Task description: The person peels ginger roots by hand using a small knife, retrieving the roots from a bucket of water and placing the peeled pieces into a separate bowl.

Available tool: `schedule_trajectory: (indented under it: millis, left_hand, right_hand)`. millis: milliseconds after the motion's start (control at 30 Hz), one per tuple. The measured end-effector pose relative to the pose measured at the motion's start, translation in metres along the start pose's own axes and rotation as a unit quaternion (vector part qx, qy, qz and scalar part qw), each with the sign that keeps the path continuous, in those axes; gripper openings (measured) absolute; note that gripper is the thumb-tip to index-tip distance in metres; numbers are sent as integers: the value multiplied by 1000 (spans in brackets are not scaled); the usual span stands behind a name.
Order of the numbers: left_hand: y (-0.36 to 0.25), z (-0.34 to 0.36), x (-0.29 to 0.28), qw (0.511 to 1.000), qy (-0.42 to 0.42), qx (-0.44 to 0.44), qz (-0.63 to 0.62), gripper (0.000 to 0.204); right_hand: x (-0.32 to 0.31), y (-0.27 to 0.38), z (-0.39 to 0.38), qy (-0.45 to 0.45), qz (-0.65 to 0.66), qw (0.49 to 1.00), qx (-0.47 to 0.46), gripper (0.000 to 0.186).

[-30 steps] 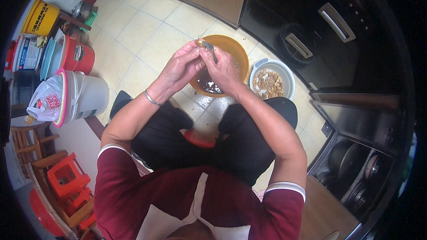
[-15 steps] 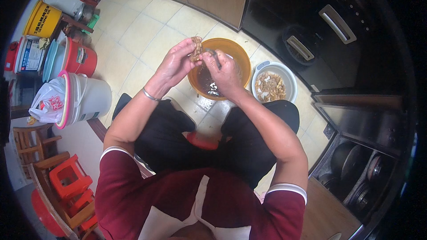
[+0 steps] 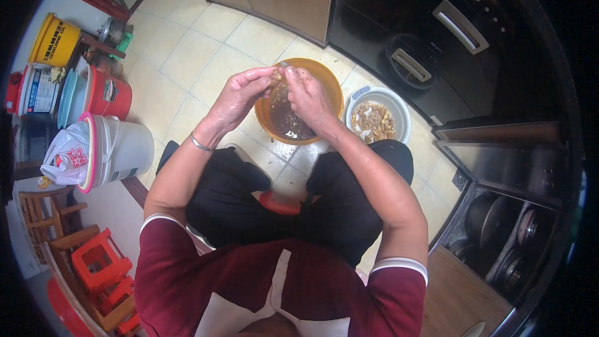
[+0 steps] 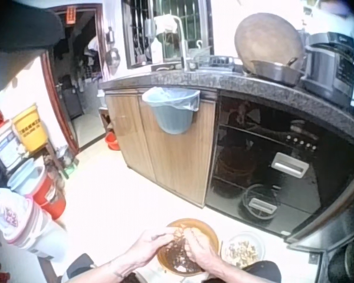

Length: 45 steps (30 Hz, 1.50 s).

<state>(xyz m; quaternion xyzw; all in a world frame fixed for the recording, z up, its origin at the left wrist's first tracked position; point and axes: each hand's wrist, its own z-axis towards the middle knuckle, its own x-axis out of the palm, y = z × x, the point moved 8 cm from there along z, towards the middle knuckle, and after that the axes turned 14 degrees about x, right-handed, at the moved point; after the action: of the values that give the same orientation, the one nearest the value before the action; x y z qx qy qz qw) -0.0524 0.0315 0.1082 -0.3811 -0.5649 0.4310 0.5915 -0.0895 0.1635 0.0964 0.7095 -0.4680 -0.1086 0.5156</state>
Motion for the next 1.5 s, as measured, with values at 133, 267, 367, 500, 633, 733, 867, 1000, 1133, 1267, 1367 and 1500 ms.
schedule_trajectory:
  millis: [133, 267, 367, 500, 633, 733, 867, 1000, 1133, 1267, 1367, 1500]
  left_hand:
    - [-9, 0, 6, 997, 15, 15, 73, 28]
    - [-9, -1, 5, 999, 4, -5, 43, 26]
    - [-10, -5, 9, 999, 10, -17, -35, 28]
    - [-4, 1, 2, 994, -18, -9, -107, 30]
    - [-10, 2, -1, 989, -36, -23, -139, 27]
    - [-16, 2, 0, 990, -40, -24, -134, 25]
    - [-15, 3, -6, 994, -21, -31, -101, 24]
    - [-9, 1, -7, 992, 33, -58, -103, 30]
    - [-7, -3, -3, 989, 48, -76, -116, 30]
    - [-6, -7, -2, 987, 57, -82, -125, 30]
    - [-9, -8, 1, 988, 48, -79, -123, 30]
    - [-10, -6, 11, 988, 5, -82, -130, 33]
  right_hand:
    - [3, -5, 3, -6, -3, 1000, 11, 28]
    - [3, -7, 5, 16, 21, 1000, 16, 29]
    - [2, -5, 5, 4, 60, 998, 28, 31]
    - [3, -4, 5, 19, 59, 998, 22, 28]
    - [10, -6, 0, 27, 29, 999, 15, 22]
    - [15, -4, -3, 36, 4, 999, 4, 20]
    - [11, 2, -5, -6, -100, 994, -46, 25]
    - [13, 12, -9, -66, -262, 952, -142, 29]
    - [26, 25, -23, -64, -271, 931, -238, 28]
    - [26, 24, -25, -59, -281, 931, -224, 27]
    - [24, 22, -25, -65, -283, 930, -226, 27]
    - [19, 19, -25, -89, -260, 933, -232, 29]
